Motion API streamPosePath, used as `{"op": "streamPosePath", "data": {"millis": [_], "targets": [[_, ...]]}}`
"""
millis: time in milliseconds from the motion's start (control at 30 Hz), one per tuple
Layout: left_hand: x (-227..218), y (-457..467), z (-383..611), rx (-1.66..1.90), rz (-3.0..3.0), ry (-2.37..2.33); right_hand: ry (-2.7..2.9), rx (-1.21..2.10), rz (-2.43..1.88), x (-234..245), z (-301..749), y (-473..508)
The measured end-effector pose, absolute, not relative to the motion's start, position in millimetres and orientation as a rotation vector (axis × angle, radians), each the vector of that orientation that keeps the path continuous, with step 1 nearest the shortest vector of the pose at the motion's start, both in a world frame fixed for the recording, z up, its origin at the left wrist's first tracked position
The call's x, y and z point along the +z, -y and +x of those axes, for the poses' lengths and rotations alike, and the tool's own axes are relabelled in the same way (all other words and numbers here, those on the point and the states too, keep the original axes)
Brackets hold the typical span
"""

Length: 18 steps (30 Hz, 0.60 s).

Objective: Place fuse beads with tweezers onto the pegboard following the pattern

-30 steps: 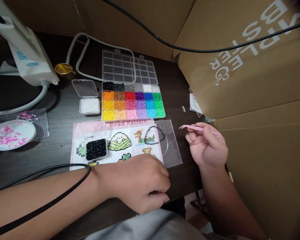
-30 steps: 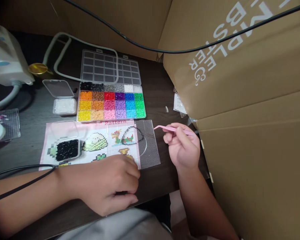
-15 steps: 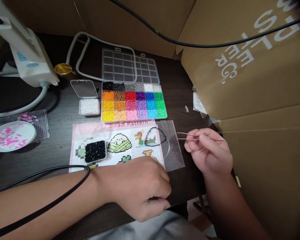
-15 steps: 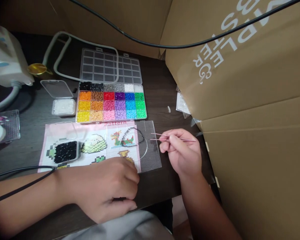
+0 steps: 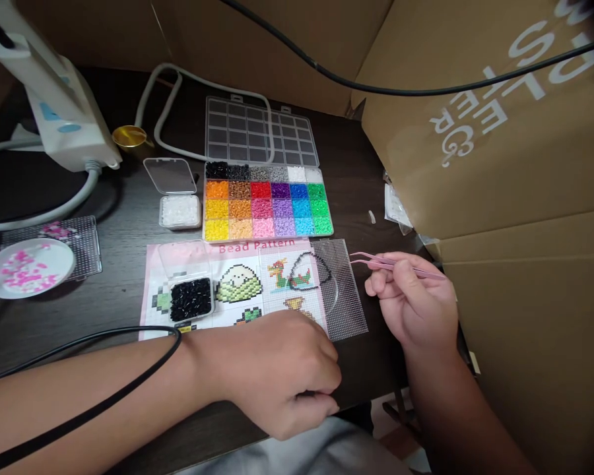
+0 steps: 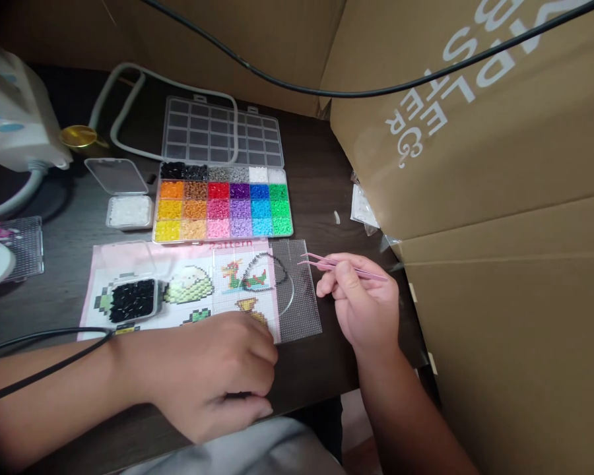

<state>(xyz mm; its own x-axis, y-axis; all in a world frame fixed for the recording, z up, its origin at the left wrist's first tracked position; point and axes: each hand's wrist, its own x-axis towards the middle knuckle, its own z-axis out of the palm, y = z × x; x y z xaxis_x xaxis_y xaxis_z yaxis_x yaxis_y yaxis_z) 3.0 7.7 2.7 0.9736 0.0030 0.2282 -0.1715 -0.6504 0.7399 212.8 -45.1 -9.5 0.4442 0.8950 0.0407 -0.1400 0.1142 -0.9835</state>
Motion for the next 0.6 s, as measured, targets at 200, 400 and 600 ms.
{"op": "streamPosePath", "data": {"millis": [200,400,600], "targets": [[1.7,-6.5,2.7,0.271,2.280,0.122,0.729,0.866,-1.212,-9.9,212.2,42.2],[-0.3,-6.4,2.1,0.262,2.282,0.115,0.720,0.853,-1.245,-9.6,213.1,40.7],[0.7,-7.1,3.5,0.268,2.272,0.125,0.684,0.849,-1.256,-9.4,214.7,41.4]]}}
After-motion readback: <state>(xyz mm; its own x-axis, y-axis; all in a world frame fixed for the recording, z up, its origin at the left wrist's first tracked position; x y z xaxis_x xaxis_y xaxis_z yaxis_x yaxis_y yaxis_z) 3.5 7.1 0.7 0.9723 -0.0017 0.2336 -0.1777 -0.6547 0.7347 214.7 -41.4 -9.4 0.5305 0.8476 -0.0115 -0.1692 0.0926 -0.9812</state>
